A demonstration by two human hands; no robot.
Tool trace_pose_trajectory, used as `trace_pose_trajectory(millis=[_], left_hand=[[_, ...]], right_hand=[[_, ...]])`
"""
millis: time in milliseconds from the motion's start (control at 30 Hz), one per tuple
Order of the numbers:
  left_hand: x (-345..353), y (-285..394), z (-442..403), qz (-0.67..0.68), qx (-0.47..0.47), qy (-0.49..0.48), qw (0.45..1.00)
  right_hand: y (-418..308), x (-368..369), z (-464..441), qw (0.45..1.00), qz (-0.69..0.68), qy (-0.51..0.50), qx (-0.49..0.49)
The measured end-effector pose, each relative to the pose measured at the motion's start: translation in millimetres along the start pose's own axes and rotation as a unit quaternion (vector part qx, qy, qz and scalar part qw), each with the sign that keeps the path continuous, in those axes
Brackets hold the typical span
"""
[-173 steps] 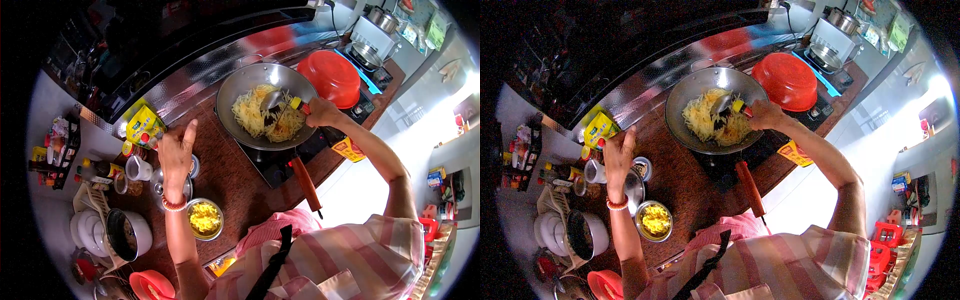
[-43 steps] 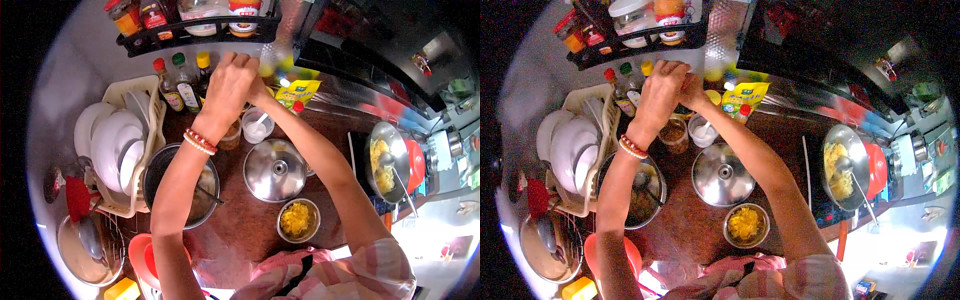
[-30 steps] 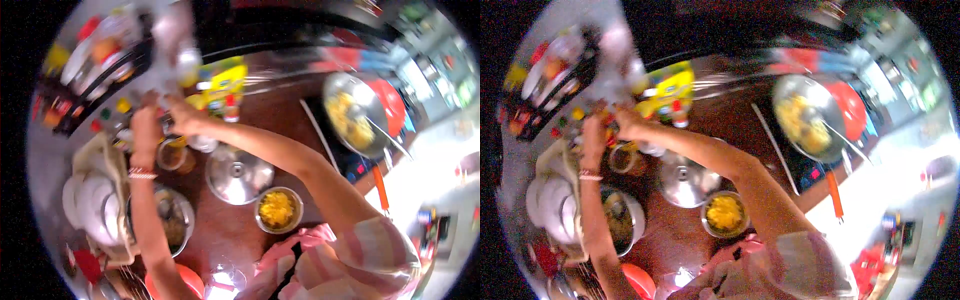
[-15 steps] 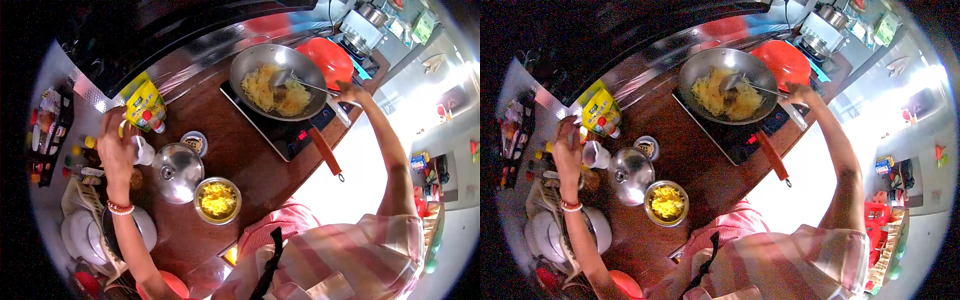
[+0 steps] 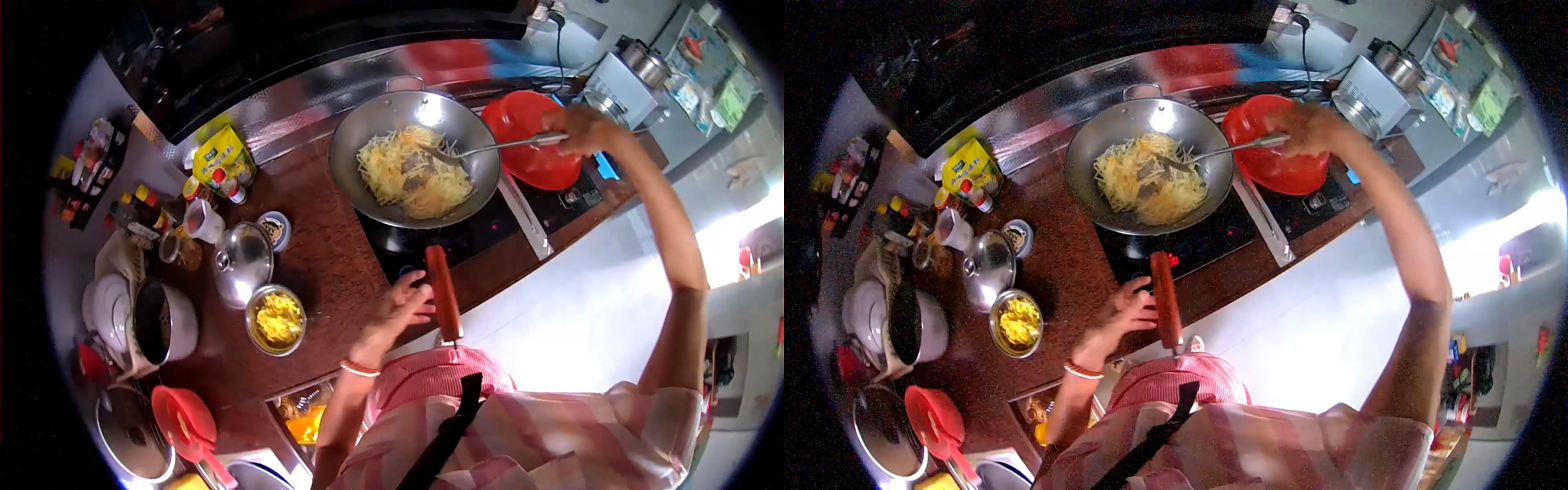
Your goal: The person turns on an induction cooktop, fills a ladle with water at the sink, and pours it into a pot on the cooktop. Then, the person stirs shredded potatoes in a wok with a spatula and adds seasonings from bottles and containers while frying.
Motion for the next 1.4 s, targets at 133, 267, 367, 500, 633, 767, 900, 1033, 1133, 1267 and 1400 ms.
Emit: trace_pose_trajectory(millis=[133,267,367,500,633,767,900,1033,1133,1267,1400], left_hand=[[66,-4,-15,0.258,0.022,-0.006,0.966],[85,2,-18,0.307,0.033,0.029,0.951],[84,2,-18,0.302,0.016,0.04,0.952],[79,2,-15,0.295,0.007,0.038,0.955],[74,2,-13,0.302,-0.003,0.034,0.953],[70,4,-12,0.301,-0.005,0.037,0.953],[67,1,-13,0.304,0.001,0.027,0.952],[66,2,-13,0.298,0.001,0.021,0.954],[63,2,-12,0.294,0.002,0.019,0.956],[59,0,-12,0.297,0.004,0.007,0.955],[57,0,-12,0.298,0.007,0.005,0.954]], right_hand=[[-21,-52,-6,0.999,0.028,0.011,-0.042],[-62,-80,-17,0.985,0.147,-0.092,0.009],[-84,-78,-20,0.967,0.229,-0.105,-0.039],[-80,-32,-34,0.932,0.349,-0.041,-0.087],[-41,8,-48,0.93,0.334,0.107,-0.115],[-15,33,-82,0.92,0.279,0.218,-0.169],[-27,29,-55,0.919,0.283,0.236,-0.141],[-17,-2,-20,0.932,0.264,0.196,-0.154],[-17,-31,-7,0.942,0.278,0.132,-0.132],[-44,-49,-3,0.958,0.262,0.024,-0.117],[-118,3,12,0.949,0.28,0.012,-0.148]])
Point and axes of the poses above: each hand's wrist, its own z-axis away from the middle knuckle, its own x-axis out of the palm, y = z × x, the point moved 1 cm from there along -z, towards the middle knuckle, and after that the axes turned 12 degrees about -z, right-handed, at the moved point
